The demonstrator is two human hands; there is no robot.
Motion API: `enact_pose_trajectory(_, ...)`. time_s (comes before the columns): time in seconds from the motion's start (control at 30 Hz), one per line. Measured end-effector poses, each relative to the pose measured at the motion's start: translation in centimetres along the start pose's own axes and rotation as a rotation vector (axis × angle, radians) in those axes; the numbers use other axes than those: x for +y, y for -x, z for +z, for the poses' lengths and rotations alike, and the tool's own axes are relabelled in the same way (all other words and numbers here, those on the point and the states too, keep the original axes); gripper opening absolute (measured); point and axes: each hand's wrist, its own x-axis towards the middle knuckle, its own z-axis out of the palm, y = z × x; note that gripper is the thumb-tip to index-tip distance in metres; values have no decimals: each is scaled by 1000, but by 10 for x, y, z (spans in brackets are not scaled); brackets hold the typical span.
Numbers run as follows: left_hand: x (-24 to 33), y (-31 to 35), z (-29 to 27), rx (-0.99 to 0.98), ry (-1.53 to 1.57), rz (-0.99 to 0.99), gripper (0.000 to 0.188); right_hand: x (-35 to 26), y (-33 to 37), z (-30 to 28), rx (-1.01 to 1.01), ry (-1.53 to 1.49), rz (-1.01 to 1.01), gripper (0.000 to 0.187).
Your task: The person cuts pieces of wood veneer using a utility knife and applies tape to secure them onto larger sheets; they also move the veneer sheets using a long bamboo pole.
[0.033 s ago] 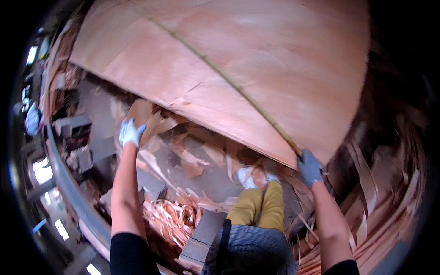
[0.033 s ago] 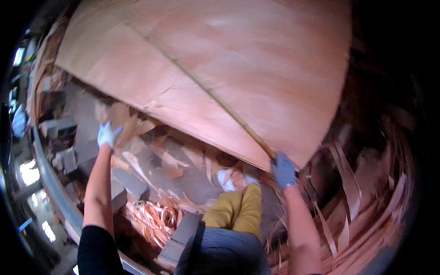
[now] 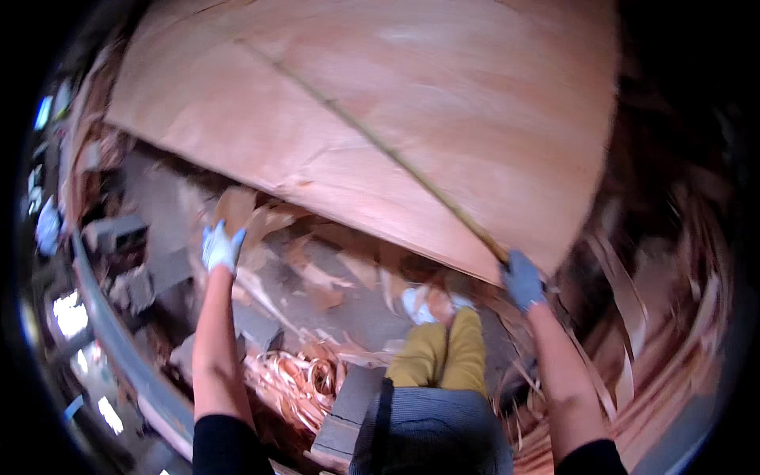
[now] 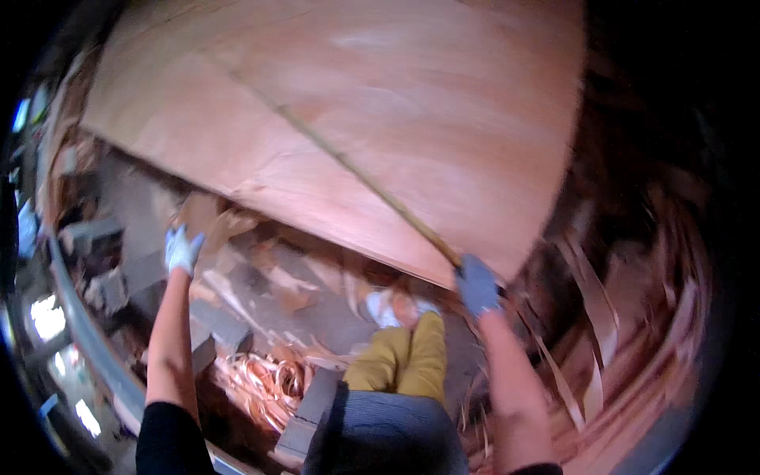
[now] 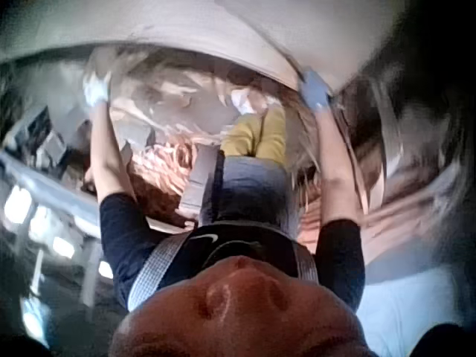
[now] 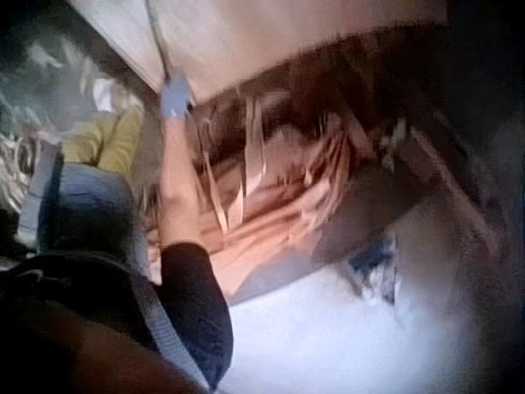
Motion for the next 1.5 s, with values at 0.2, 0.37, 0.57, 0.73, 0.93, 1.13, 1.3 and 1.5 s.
enact_pose_trajectory(0.2, 100, 195, 86, -475, 606, 437, 30, -9, -17, 7, 89, 82, -11, 16)
enact_pose_trajectory(0.37, 255, 326, 31, -537, 738, 877, 43, -9, -11, -8, 61, 66, 57, 17)
enact_pose_trajectory(0.57, 384, 382, -4, -212, 518, 1091, 74, -21, 54, -154, 201, -60, -169, 23)
enact_pose_trajectory(0.73, 464, 405, -20, -33, 213, 862, 85, 104, 57, -227, 353, 63, -228, 23)
enact_pose_trajectory(0.93, 448, 412, 20, -21, 111, 839, 69, 212, 29, -162, -40, 227, -157, 18)
enact_pose_trajectory(1.13, 417, 425, 14, -75, 141, 798, 75, 208, 75, -27, -89, -59, -113, 17)
enact_pose_trajectory(1.3, 428, 434, 10, -15, 102, 802, 77, 205, 90, -55, 41, -78, -183, 13)
enact_pose_trajectory(1.5, 417, 450, 25, -158, 33, 819, 74, 240, 101, -156, 28, 54, -222, 20)
